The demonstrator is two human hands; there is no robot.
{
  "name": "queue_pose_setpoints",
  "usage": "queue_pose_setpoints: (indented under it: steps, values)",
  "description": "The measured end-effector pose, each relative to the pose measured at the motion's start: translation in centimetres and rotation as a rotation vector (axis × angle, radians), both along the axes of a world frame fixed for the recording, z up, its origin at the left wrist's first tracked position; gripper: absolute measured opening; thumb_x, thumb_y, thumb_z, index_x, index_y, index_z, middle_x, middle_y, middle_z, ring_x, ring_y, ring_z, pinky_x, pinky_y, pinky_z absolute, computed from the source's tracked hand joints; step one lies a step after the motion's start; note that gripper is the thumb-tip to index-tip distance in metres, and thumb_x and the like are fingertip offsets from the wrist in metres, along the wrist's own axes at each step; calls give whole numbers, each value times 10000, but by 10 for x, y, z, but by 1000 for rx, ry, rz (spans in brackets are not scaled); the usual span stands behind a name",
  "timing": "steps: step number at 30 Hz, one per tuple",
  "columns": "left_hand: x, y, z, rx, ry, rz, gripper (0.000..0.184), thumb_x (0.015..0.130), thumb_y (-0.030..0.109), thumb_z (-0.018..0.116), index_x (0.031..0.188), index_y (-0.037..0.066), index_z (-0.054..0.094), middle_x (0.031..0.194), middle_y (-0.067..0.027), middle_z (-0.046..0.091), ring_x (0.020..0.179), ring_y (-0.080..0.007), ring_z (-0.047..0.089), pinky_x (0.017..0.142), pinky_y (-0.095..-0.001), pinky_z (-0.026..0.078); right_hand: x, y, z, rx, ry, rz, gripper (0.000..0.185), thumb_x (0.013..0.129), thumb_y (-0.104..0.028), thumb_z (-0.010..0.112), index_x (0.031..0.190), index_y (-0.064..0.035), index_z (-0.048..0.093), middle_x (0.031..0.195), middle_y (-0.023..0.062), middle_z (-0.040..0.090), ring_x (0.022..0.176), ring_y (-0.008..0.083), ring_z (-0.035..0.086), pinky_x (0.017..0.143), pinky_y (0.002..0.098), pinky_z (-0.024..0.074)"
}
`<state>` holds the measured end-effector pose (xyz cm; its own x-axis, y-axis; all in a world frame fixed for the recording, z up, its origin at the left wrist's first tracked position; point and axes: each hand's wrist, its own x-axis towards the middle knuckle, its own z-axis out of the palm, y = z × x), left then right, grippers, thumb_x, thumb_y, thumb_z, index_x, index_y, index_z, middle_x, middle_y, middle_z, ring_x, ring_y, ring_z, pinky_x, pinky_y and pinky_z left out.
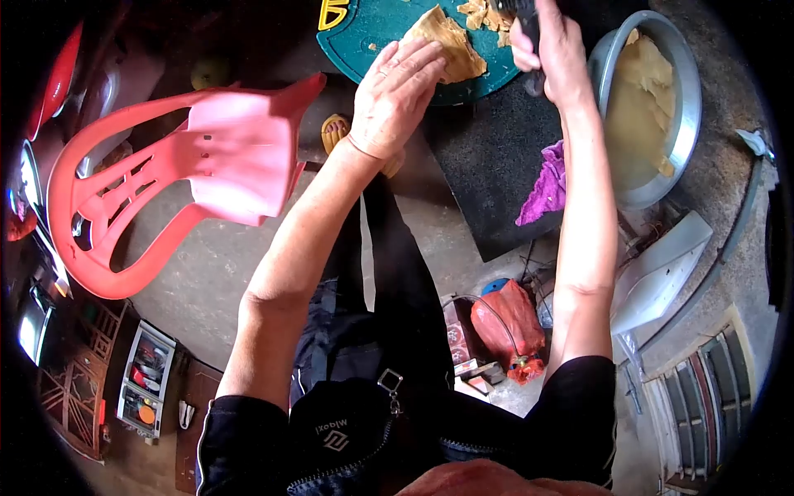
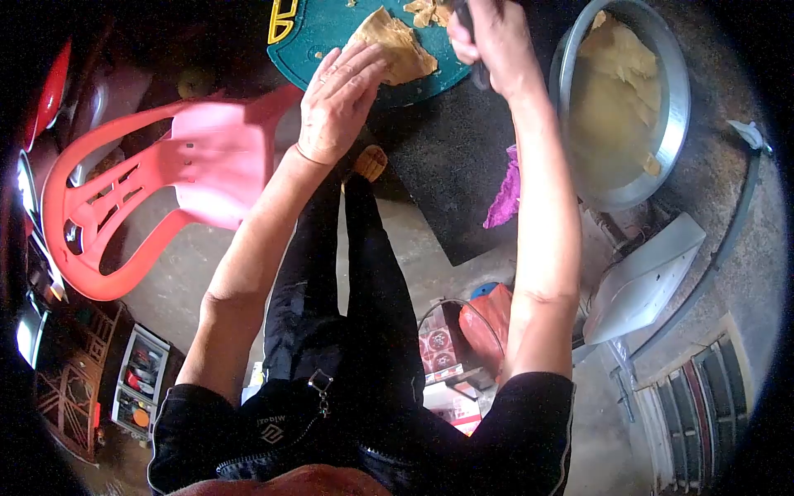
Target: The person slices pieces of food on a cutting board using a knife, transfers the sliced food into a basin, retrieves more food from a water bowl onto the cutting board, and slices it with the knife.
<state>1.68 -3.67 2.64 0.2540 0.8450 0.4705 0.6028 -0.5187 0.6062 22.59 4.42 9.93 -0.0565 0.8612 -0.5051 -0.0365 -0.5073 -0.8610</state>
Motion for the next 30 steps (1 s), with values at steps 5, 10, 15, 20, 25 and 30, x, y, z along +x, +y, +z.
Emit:
queue_pose_setpoints:
  steps: [5, 10, 15, 20, 25, 30]
  values:
    - [-5, 0, -13, 30, 30, -44, 294, 706, 38, 682, 997, 77, 683, 1129, -63, 661, 1181, -234, 579, 1033, -406, 429, -4, -80, -2, 809, -917, 580, 587, 932, -527, 524, 1331, -97, 543, 512, 68, 571, 450, 158, 613, 418, 310, 505]
    - [-9, -1, -25, 73, 111, -46, 236, 660, 74, 681, 896, 62, 675, 1058, -68, 672, 1166, -233, 596, 1004, -397, 463, 12, -136, -13, 715, -1030, 678, 657, 916, -380, 631, 1450, -96, 374, 555, 108, 612, 488, 209, 651, 428, 335, 525]
    - [-11, -1, -20, 49, 153, -46, 257, 664, 81, 669, 921, 72, 683, 1031, -57, 679, 1089, -233, 626, 977, -365, 474, 0, -114, -27, 703, -891, 665, 691, 910, -336, 654, 1456, -60, 333, 552, 109, 619, 489, 225, 658, 421, 343, 526]
    - [-9, -3, -20, 14, 143, -25, 268, 646, 102, 696, 914, 115, 700, 976, -24, 682, 921, -231, 651, 847, -344, 510, -24, -90, -53, 880, -991, 621, 676, 910, -410, 636, 1429, -61, 381, 474, 48, 549, 374, 151, 559, 346, 300, 478]
    - [-9, 2, -20, 87, 128, -44, 278, 632, 84, 731, 909, 71, 699, 1047, -90, 679, 1027, -274, 641, 945, -403, 494, 5, -123, -39, 743, -987, 605, 687, 900, -388, 653, 1434, -55, 378, 541, 89, 607, 456, 187, 629, 384, 316, 512]
    - [-7, 6, -18, 93, 110, -37, 243, 661, 71, 711, 903, 86, 693, 1025, -65, 686, 1047, -244, 642, 960, -378, 486, 6, -111, -31, 713, -954, 633, 653, 900, -360, 661, 1415, -50, 406, 633, 161, 660, 542, 271, 683, 447, 366, 538]
